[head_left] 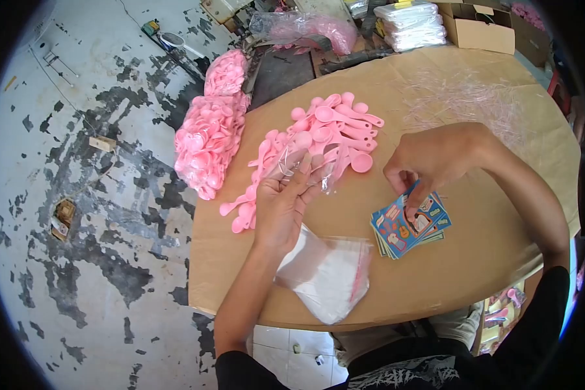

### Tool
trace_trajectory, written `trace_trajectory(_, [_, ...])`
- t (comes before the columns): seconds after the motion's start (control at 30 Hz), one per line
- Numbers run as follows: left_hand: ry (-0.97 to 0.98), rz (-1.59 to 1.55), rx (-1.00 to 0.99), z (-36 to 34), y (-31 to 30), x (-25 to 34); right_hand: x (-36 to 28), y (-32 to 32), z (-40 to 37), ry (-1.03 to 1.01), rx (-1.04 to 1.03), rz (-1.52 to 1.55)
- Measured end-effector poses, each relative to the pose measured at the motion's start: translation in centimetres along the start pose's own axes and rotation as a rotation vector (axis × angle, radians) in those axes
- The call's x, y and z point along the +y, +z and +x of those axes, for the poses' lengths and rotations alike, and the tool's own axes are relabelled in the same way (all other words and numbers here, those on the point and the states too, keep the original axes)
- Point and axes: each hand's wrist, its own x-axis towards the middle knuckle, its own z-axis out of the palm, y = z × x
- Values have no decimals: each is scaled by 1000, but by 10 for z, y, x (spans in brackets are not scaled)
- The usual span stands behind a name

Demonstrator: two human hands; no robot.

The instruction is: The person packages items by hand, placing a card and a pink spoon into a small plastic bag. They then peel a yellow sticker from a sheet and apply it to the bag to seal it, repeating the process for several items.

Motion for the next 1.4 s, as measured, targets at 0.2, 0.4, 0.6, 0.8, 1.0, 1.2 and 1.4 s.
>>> trace_trajectory(0.2, [90, 11, 33, -1, -1, 2, 16, -4, -2, -122, 141, 120])
trace_trajectory(0.4, [107, 28, 85, -2, 3, 8, 7, 2, 15, -22, 458, 459])
trace_trajectory(0.6, [139, 4, 10, -6, 7, 7, -10, 24, 31, -121, 619, 507])
trace_trajectory(0.8, [140, -34, 89, -6, 7, 7, -19, 27, 30, -131, 661, 518])
trace_trajectory(1.0, [189, -62, 49, -7, 10, 9, -9, 30, 38, -135, 817, 571])
trace_trajectory(1.2, [190, -41, 12, -9, 11, 5, -14, 28, 32, -131, 639, 470])
trace_trajectory(1.4, [161, -21, 25, -7, 8, 3, -13, 28, 32, -125, 633, 477])
